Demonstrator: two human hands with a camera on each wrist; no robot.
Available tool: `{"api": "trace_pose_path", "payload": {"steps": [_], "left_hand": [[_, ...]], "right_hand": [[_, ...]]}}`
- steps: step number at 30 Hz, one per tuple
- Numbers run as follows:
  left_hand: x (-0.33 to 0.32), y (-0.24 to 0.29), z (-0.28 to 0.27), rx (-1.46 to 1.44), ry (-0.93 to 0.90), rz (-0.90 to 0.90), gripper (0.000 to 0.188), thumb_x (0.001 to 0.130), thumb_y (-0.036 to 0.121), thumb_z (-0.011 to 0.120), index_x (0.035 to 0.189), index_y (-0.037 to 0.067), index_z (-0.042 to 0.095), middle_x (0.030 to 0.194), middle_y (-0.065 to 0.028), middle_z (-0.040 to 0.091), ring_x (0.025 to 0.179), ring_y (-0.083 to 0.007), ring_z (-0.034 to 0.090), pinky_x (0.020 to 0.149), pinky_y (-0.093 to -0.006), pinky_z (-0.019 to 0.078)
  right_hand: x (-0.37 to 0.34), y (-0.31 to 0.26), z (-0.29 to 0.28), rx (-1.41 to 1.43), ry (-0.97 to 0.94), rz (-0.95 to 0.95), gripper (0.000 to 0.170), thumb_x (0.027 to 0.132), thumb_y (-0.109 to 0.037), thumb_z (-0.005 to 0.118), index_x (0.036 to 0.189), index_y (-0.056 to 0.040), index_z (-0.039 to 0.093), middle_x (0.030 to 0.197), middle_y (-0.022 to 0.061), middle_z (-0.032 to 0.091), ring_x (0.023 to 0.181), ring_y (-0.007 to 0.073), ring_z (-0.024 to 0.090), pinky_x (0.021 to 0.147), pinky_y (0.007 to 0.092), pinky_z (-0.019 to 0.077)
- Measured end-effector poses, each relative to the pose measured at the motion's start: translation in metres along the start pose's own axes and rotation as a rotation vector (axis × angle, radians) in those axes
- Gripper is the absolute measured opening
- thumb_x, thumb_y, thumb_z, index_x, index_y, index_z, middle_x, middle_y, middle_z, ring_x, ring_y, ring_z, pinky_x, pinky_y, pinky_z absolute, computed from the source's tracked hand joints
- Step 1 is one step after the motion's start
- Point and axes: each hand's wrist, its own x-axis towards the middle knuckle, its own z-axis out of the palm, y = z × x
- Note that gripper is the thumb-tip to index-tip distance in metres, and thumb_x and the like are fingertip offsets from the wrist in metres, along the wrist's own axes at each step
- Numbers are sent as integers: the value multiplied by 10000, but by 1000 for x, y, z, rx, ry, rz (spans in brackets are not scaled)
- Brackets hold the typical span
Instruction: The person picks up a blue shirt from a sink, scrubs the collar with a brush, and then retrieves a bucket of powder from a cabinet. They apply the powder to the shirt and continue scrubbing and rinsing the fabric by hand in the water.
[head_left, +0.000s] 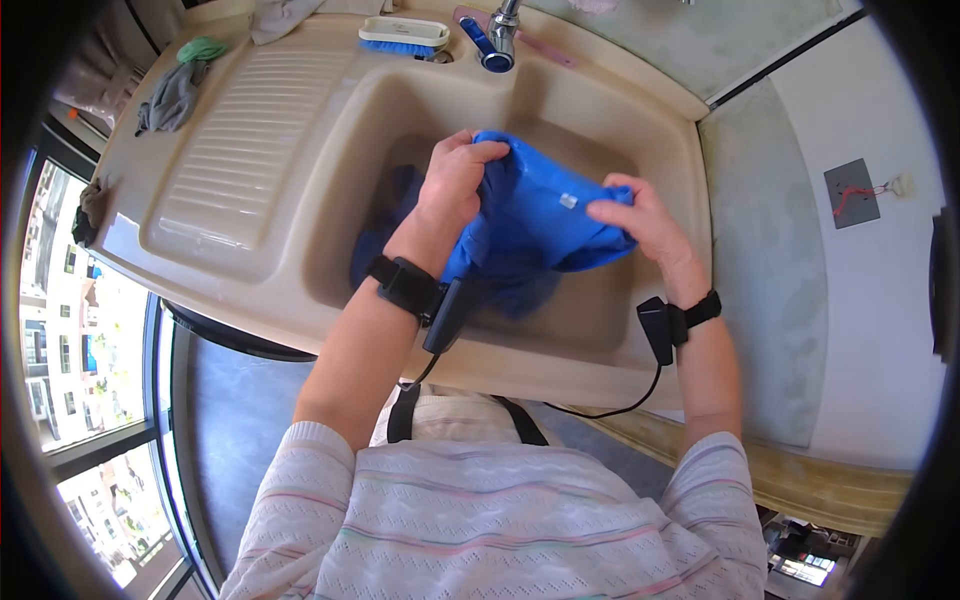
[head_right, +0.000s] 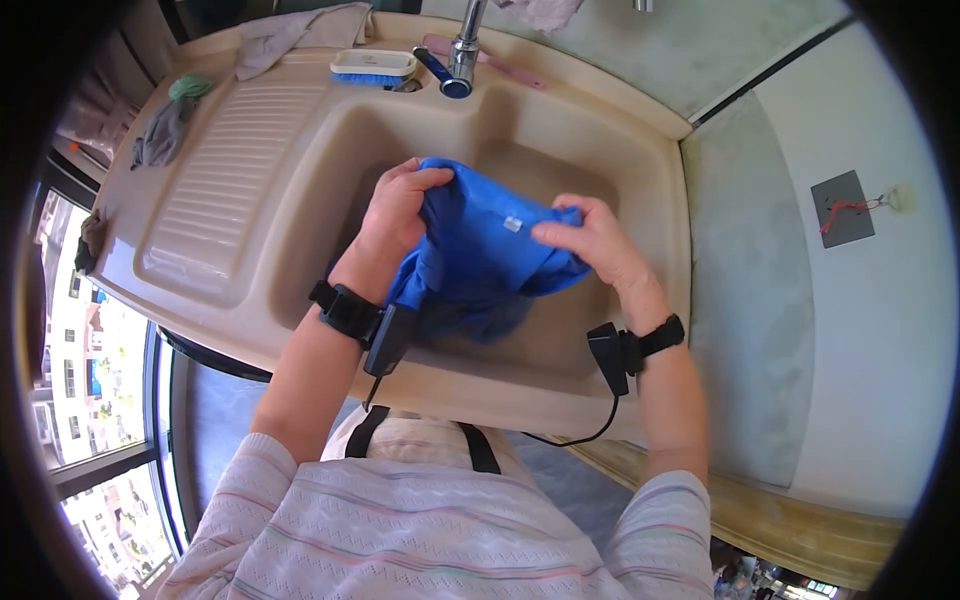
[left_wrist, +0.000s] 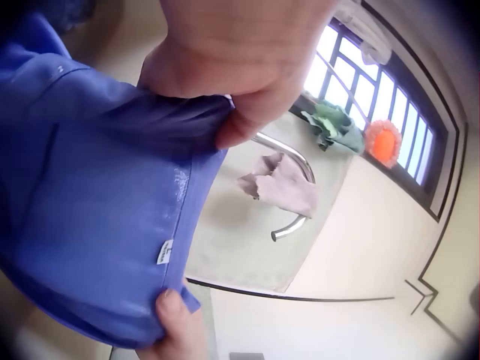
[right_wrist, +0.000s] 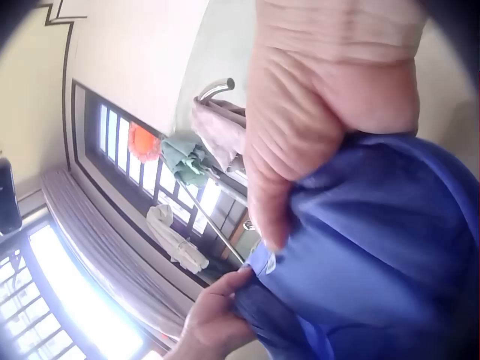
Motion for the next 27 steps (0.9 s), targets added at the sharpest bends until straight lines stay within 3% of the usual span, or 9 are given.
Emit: {"api": "trace_pose_path", "payload": {"steps": [3,8,11,13,17,20,23,25,27], "left_hand": [[10,-21,0,-113,98,-36,150,751,-14,518,891,-3,571,835,-100,565,635,-177,546,578,-292,472],[27,-42,-7,-352,304,-179,99,833,99,498,826,13,547,776,-76,538,672,-206,529,635,-341,461],[36,-54,-19,-466,257,-197,199,875,205,499,802,23,535,731,-77,531,673,-201,527,622,-337,453],[18,-46,-11,-461,194,-129,265,898,282,486,785,44,514,699,-65,516,658,-197,525,602,-330,452],[27,-84,-28,-659,-40,23,234,895,262,476,859,36,526,811,-77,535,764,-206,507,667,-326,431],[15,-60,-1,-216,415,-201,323,875,283,491,985,-16,544,1041,-152,536,955,-218,462,811,-360,387],[12,-54,0,-227,435,-150,299,894,268,458,985,-4,540,1046,-146,539,941,-200,479,794,-337,400],[23,-69,-36,612,50,98,303,917,252,409,1043,1,521,1078,-139,532,968,-173,484,804,-296,400],[27,-73,-34,664,32,27,287,934,226,357,1042,16,521,1062,-109,545,956,-169,506,783,-282,417]], "right_hand": [[19,7,8,410,127,-68,114,711,-25,613,816,-47,572,741,-7,541,678,69,506,595,211,407],[60,18,41,483,143,-15,137,722,-21,576,859,-16,583,749,-4,556,653,76,516,587,218,424],[58,-5,96,250,261,-61,101,752,-63,577,839,-24,610,707,33,581,644,111,535,603,243,445],[54,-12,123,-292,343,-434,99,771,-142,584,791,-56,630,684,118,612,626,228,589,609,323,475],[66,-10,133,-600,459,-491,198,828,-218,564,743,-43,599,649,151,591,597,320,566,569,323,461],[101,24,104,-754,593,-301,135,773,-204,582,775,-80,635,717,179,600,642,348,585,623,400,479],[93,20,111,-840,605,-314,186,783,-246,565,743,-71,614,740,188,602,667,393,563,614,445,468],[66,-3,141,-687,574,-580,217,797,-254,546,706,-60,581,687,186,592,649,390,564,589,456,461],[59,-8,146,-640,524,-609,241,803,-261,535,695,-47,558,670,194,583,657,396,562,583,469,452]]}}
